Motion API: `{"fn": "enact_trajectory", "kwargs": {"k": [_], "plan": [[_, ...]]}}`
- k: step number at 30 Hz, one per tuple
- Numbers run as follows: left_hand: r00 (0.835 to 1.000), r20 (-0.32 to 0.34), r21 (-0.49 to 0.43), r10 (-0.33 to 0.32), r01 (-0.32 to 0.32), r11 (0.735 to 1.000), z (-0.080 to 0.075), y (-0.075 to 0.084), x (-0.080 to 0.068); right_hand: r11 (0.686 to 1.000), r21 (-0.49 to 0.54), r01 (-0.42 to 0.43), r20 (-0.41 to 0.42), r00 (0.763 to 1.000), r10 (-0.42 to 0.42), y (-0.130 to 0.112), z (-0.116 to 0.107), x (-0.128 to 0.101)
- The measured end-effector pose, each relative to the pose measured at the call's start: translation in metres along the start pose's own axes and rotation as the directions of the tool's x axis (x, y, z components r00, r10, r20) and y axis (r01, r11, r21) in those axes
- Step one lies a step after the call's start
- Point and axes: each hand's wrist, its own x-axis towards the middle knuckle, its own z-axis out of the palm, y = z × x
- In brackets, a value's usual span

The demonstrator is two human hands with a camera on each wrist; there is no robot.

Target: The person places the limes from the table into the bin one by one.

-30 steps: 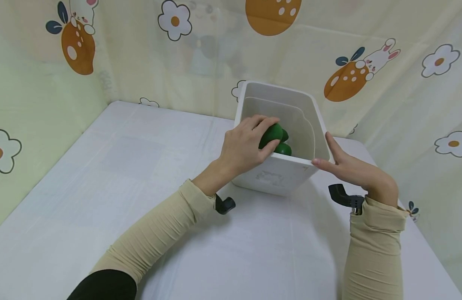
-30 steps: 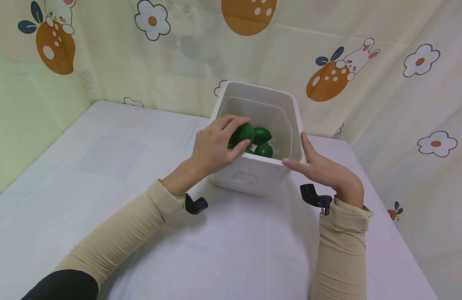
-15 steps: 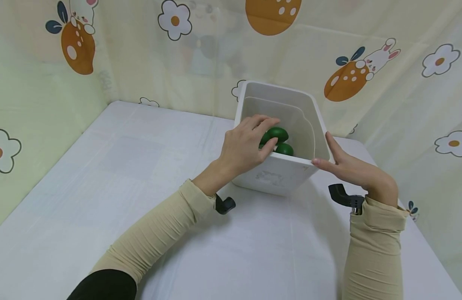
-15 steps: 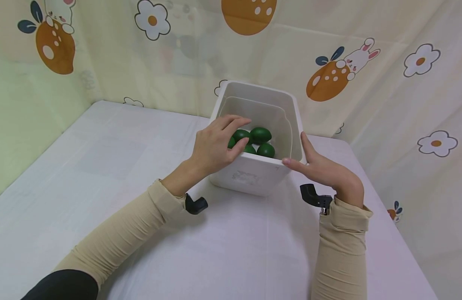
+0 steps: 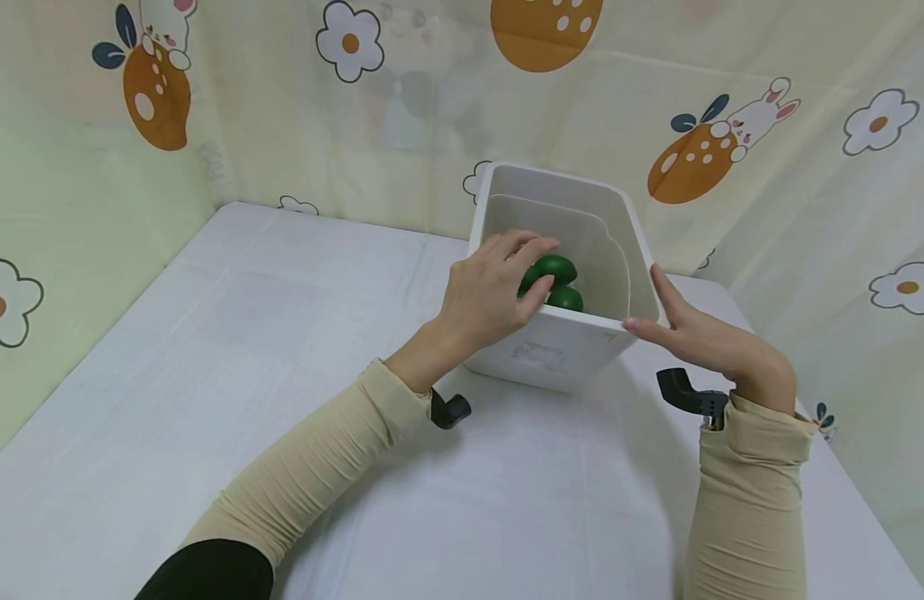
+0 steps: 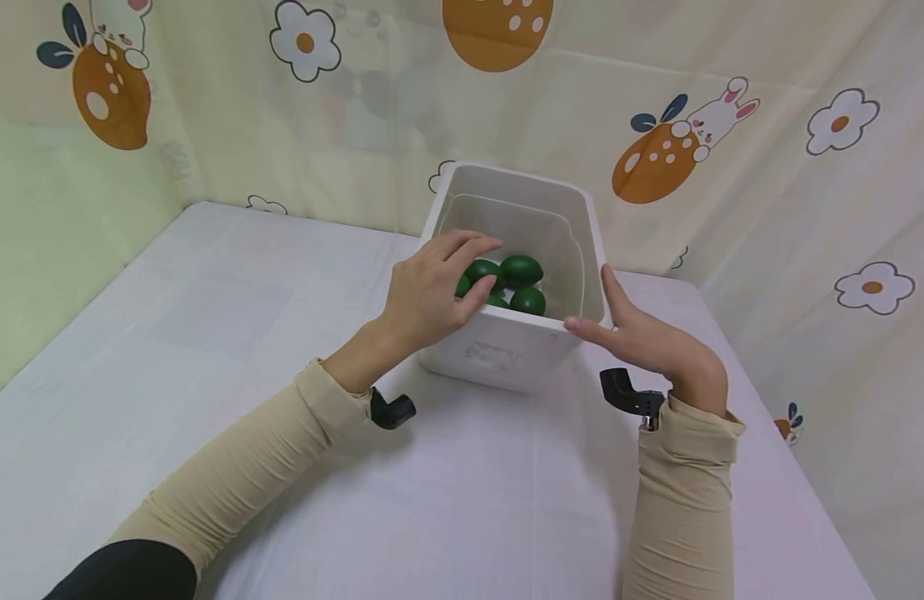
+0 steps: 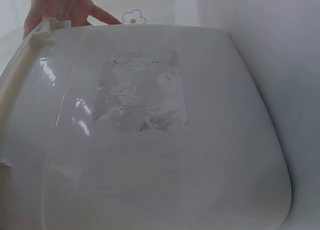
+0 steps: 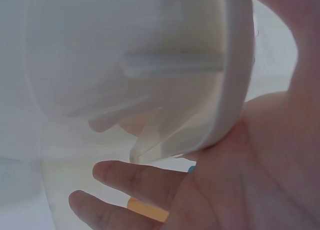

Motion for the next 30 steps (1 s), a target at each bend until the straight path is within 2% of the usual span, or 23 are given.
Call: {"fn": "enact_trajectory", "kwargs": {"k": [18,24,30], "plan": [[1.000,0.024,-0.005,0.004,-0.004,1.000,-0.003,-0.001,0.002,1.000,-0.015,-0.016,-0.003,1.000,0.016,-0.006,-0.001,-0.002],[0.999,0.044,-0.008,0.005,-0.005,1.000,-0.003,0.000,0.001,0.999,-0.010,0.040,-0.015,0.999,-0.040,-0.006,0.001,-0.004],[0.997,0.079,-0.036,0.012,-0.009,0.999,-0.010,0.000,0.003,0.995,-0.028,0.099,-0.049,0.994,-0.101,-0.011,0.000,-0.007]]}}
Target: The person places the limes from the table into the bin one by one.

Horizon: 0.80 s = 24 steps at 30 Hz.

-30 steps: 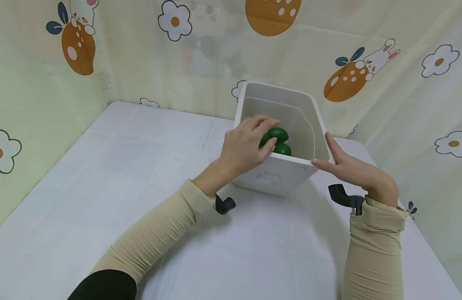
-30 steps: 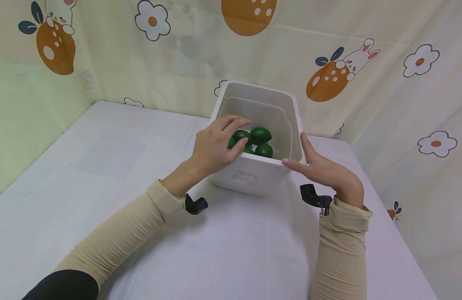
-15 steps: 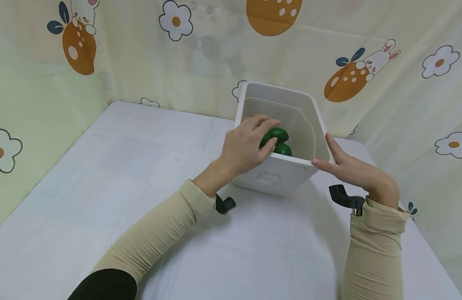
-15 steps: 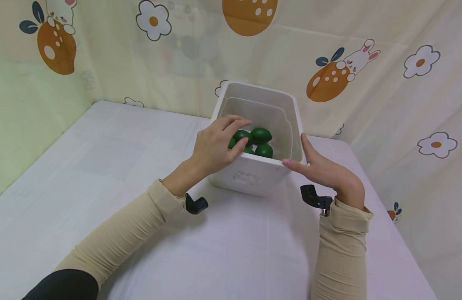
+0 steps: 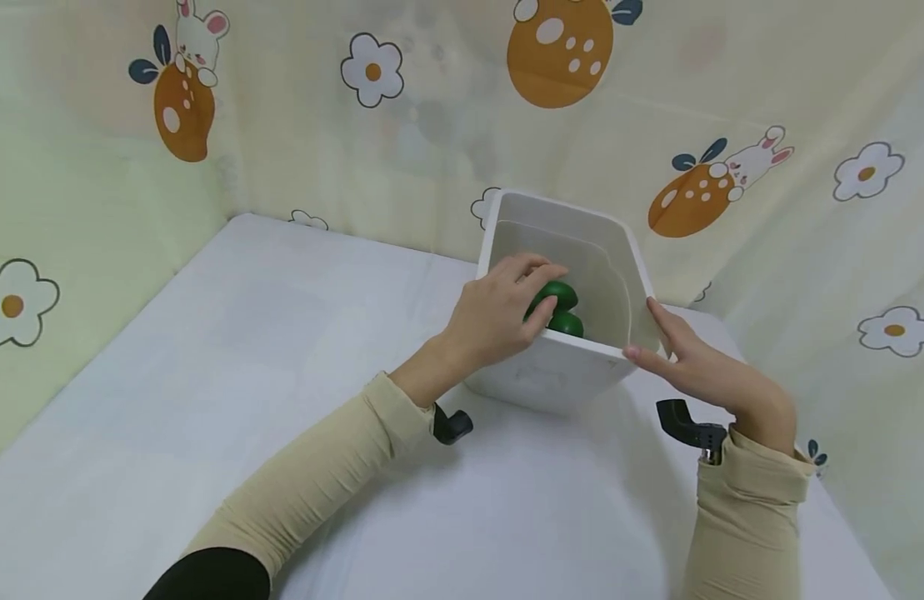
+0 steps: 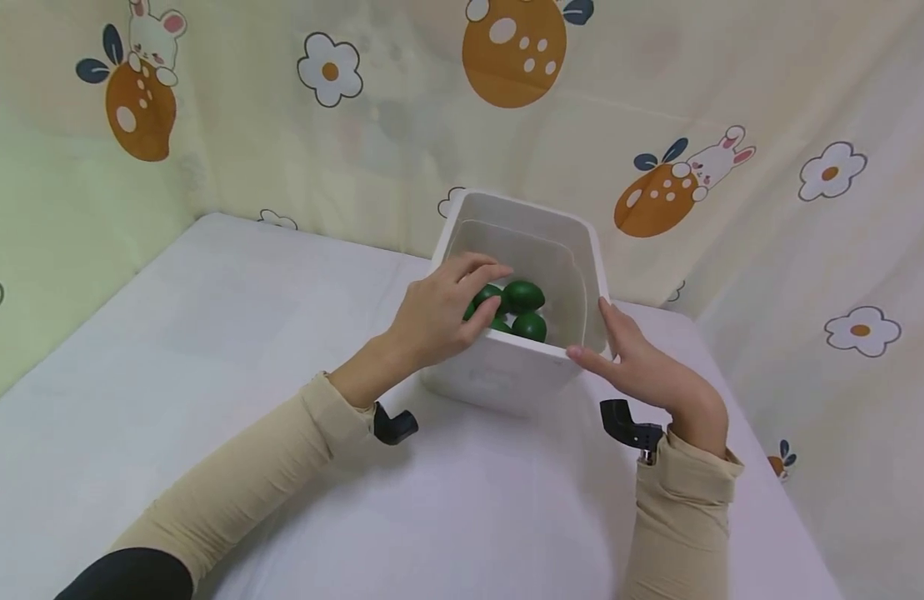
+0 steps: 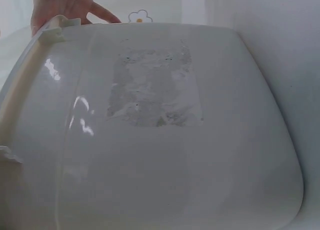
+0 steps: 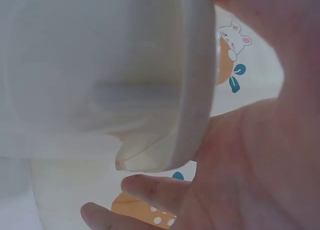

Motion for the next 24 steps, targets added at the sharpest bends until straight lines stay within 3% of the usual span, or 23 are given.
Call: {"fn": "enact_trajectory", "kwargs": {"k": [10,24], "plan": [[0.999,-0.025,-0.107,0.026,-0.028,0.994,-0.004,0.000,0.000,0.993,-0.107,-0.050,-0.053,0.998,0.044,-0.010,0.005,-0.009],[0.999,-0.016,-0.064,0.030,-0.031,0.997,-0.014,-0.008,0.009,0.989,-0.138,-0.047,-0.089,0.995,0.035,-0.023,0.004,-0.010]]}}
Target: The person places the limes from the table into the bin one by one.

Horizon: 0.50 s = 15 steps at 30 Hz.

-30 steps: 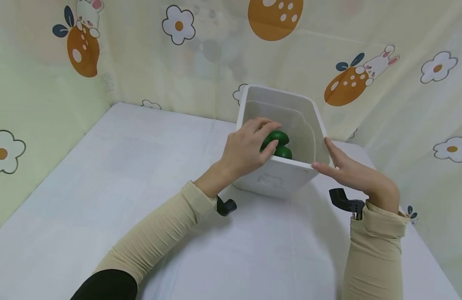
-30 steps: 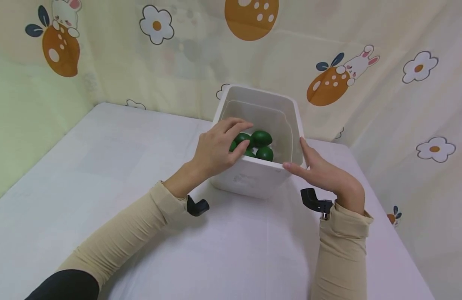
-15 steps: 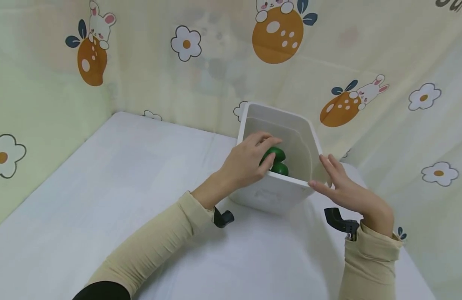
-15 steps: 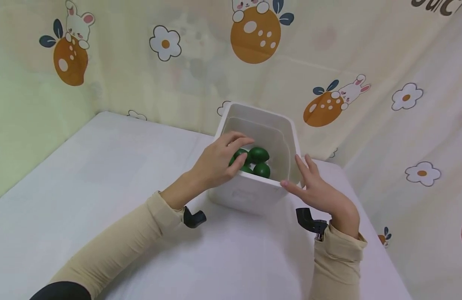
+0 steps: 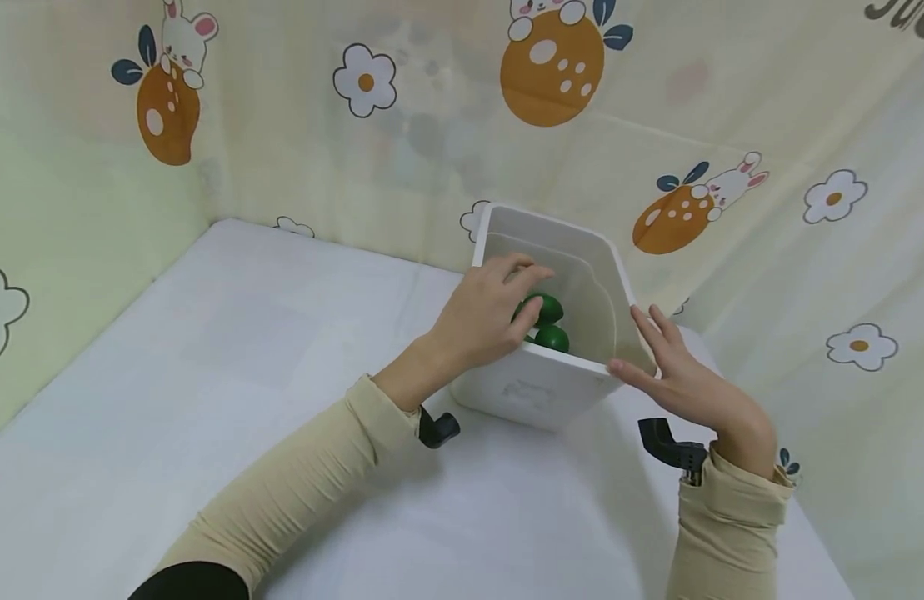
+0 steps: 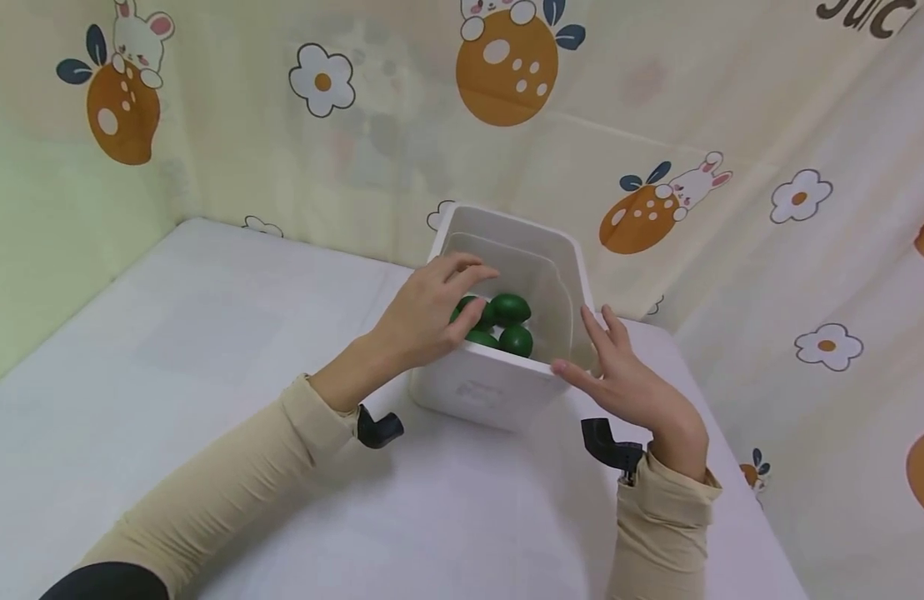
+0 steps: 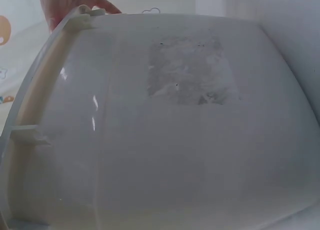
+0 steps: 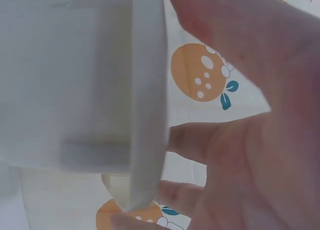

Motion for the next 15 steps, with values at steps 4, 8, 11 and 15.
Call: {"fn": "enact_trajectory", "kwargs": {"k": [4,8,11,15], "plan": [[1.000,0.011,-0.003,-0.005,0.005,1.000,0.000,0.000,0.004,1.000,-0.003,-0.011,-0.018,1.000,0.011,0.001,-0.003,-0.007],[1.000,0.009,0.010,-0.019,0.019,1.000,0.000,-0.003,0.005,1.000,-0.013,-0.002,-0.022,1.000,0.002,-0.002,-0.006,-0.008],[1.000,0.007,0.016,-0.028,0.028,0.999,-0.002,-0.007,0.005,0.999,-0.034,0.006,-0.025,1.000,-0.007,-0.006,-0.010,-0.007],[0.998,-0.002,0.039,-0.057,0.057,0.998,-0.007,-0.015,0.006,0.998,-0.055,0.037,-0.030,0.999,-0.039,-0.014,-0.016,-0.001]]}}
